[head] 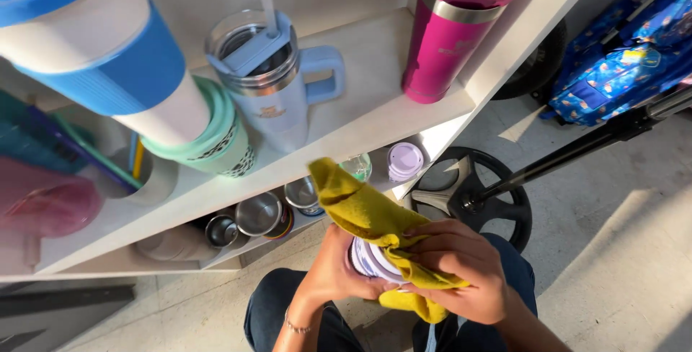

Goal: Cleaning a purple reusable cup with a yellow cloth at a checkout counter in a gift shop

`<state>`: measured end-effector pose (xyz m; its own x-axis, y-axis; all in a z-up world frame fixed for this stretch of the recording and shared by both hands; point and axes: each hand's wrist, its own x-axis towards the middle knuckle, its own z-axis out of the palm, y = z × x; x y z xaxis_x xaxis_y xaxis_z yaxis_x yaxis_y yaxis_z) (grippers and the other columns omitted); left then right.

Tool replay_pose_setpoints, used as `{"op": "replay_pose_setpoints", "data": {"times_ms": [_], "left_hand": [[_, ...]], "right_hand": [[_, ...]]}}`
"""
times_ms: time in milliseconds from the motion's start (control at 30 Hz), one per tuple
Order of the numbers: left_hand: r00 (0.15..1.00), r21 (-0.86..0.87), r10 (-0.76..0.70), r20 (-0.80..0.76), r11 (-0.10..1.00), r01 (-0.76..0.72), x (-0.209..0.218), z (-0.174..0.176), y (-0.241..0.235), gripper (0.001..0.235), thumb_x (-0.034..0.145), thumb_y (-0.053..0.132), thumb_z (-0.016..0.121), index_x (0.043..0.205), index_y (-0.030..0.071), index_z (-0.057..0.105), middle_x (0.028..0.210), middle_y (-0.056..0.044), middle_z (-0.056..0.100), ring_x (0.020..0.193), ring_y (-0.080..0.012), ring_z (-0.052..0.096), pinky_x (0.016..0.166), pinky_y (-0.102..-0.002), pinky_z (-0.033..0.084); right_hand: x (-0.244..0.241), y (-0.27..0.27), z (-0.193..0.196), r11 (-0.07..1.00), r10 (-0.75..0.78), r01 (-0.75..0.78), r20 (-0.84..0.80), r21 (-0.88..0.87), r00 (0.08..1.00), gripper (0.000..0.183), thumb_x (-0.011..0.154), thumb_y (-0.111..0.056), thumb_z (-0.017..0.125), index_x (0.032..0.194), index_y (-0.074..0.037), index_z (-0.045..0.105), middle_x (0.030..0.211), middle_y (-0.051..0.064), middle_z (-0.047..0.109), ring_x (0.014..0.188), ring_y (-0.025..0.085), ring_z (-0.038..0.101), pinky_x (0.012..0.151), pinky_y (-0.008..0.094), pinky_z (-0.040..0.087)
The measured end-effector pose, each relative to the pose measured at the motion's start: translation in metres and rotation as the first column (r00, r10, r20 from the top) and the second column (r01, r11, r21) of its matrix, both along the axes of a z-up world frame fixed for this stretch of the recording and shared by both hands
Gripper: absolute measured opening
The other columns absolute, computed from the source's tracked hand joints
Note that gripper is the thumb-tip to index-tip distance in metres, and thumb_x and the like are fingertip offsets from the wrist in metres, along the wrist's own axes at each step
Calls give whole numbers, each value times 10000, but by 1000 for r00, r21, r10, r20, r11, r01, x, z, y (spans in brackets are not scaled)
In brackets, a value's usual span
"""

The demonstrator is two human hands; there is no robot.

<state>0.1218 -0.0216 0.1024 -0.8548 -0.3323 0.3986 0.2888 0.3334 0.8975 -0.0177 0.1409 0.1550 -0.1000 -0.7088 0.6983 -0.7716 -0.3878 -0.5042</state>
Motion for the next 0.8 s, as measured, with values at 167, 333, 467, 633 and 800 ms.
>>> {"op": "replay_pose_setpoints", "data": {"times_ms": [167,333,467,633,800], "left_hand": [[983,-37,146,109,989,-143,12,22,12,690,715,443,804,1232,34,602,1121,-74,709,989,-205,673,873,-362,547],[886,-584,456,-89,697,-417,27,38,14,851,831,621,695,1412,25,519,1367,-161,649,1184,-336,684,907,-455,584],[986,8,130,109,991,-131,26,32,7,734,667,419,845,1267,63,618,1191,-59,687,1074,-191,651,947,-328,524],[985,405,-157,-69,898,171,17,-9,9,584,715,277,893,1188,43,643,1113,-22,701,1024,-144,647,955,-324,553],[912,-446,333,-238,797,-408,19,17,18,926,857,725,563,1327,-72,522,1084,-170,646,811,-312,595,721,-442,502]], "right_hand": [[-8,2,17,964,85,-74,-32,254,996,619,730,-301,930,1149,14,602,1293,189,663,1265,356,640,1112,460,508],[17,11,13,924,-86,147,-183,353,979,672,780,-267,883,1270,52,552,1383,195,621,1283,345,607,1119,423,479],[34,23,19,956,-203,210,-54,204,978,640,680,-387,939,989,5,539,1270,256,608,1188,382,671,1011,416,562],[24,26,5,981,-42,37,17,192,999,681,669,-413,940,1097,-26,578,1343,235,645,1308,303,632,1253,569,308],[32,16,8,966,-121,154,-163,207,979,925,758,-451,893,1360,86,440,1521,265,481,1456,393,486,1261,536,355]]}}
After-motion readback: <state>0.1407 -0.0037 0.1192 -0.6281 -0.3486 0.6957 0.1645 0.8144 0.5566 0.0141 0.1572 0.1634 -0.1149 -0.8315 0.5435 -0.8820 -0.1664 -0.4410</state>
